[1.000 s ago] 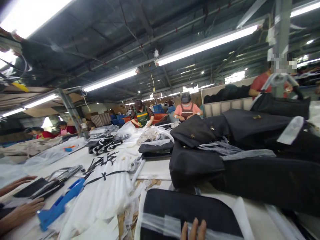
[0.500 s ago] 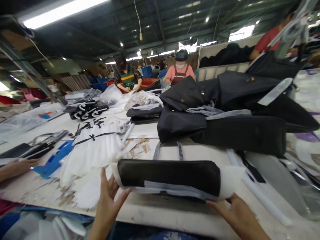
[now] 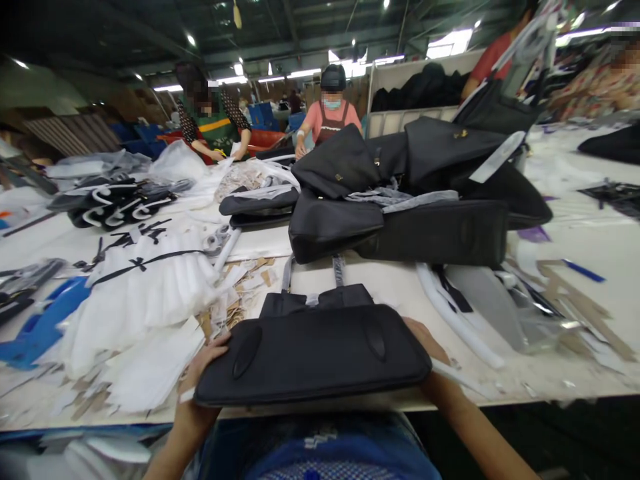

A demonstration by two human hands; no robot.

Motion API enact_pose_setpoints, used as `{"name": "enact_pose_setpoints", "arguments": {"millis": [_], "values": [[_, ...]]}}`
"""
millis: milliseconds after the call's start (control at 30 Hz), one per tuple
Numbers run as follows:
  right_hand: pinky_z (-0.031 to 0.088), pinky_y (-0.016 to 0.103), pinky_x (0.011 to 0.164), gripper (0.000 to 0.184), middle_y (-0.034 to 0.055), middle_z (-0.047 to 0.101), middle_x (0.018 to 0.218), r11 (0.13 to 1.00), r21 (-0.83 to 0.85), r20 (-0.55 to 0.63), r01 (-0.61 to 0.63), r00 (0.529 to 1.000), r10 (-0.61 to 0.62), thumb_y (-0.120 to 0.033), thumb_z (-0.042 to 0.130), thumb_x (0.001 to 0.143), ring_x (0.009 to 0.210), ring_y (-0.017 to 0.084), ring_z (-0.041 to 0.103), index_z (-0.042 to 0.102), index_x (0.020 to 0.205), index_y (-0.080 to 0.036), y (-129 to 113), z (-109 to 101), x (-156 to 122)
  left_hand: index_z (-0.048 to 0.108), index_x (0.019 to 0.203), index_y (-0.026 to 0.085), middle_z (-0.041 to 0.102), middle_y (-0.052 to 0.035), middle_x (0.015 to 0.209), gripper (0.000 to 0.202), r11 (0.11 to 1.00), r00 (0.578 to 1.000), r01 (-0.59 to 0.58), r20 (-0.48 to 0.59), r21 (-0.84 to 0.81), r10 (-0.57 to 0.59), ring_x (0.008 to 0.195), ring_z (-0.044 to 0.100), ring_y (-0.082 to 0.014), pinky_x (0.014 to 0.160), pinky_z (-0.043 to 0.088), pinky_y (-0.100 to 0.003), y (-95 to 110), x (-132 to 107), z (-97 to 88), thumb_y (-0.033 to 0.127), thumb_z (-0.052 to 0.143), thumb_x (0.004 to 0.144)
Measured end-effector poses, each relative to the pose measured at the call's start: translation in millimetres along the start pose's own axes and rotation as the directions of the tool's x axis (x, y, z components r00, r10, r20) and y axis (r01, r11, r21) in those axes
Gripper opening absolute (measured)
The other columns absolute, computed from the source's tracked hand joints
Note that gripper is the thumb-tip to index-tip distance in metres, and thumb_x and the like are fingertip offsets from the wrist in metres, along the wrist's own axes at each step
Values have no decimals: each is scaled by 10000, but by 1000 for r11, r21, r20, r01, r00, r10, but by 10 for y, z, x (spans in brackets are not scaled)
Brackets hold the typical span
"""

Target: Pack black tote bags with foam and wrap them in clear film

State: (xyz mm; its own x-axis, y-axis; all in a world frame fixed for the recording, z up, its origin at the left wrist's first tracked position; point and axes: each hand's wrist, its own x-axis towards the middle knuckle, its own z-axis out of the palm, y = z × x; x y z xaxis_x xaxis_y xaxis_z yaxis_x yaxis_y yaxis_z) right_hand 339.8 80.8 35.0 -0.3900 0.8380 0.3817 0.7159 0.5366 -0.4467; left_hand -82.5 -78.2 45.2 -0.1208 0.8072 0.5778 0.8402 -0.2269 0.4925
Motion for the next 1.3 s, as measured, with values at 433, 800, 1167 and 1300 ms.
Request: {"name": "enact_pose_setpoints", "arguments": {"millis": [433,800,1167,1300], "values": [[474,454,1064,387,59,650,1294,981,-22,54,-191,980,192,-451,479,950,1181,258,619,619,1267,-277,-61,-891,-54,633,1217,396,569,62,1402,463,954,873,-283,438,99,214,1298,539,-213,973,561,-385,80,116,-589,141,399,908],[339,552,1150,596,81,292,1585,992,-119,147,40,989,-22,-428,525,935,1427,312,325,369,1490,-275,-597,5,-203,375,1482,300,355,-45,1562,577,932,913,-140,408,333,-9,1430,329,-288,1127,395,-503,399,254,353,387,534,935],[402,469,1121,561,93,425,1505,996,-35,141,82,987,-77,-446,550,921,1361,272,429,448,1443,-267,-404,41,261,567,1322,216,648,-109,1247,430,888,904,-236,424,394,52,1149,601,-297,1038,435,-541,337,791,469,424,513,949],[428,465,1102,572,88,434,1499,994,-28,190,106,977,-99,-431,564,911,1350,273,443,438,1449,-280,-440,-28,105,587,1288,253,680,-59,1130,382,909,900,-202,435,365,25,1024,640,-252,896,535,-413,343,612,339,422,516,953]]}}
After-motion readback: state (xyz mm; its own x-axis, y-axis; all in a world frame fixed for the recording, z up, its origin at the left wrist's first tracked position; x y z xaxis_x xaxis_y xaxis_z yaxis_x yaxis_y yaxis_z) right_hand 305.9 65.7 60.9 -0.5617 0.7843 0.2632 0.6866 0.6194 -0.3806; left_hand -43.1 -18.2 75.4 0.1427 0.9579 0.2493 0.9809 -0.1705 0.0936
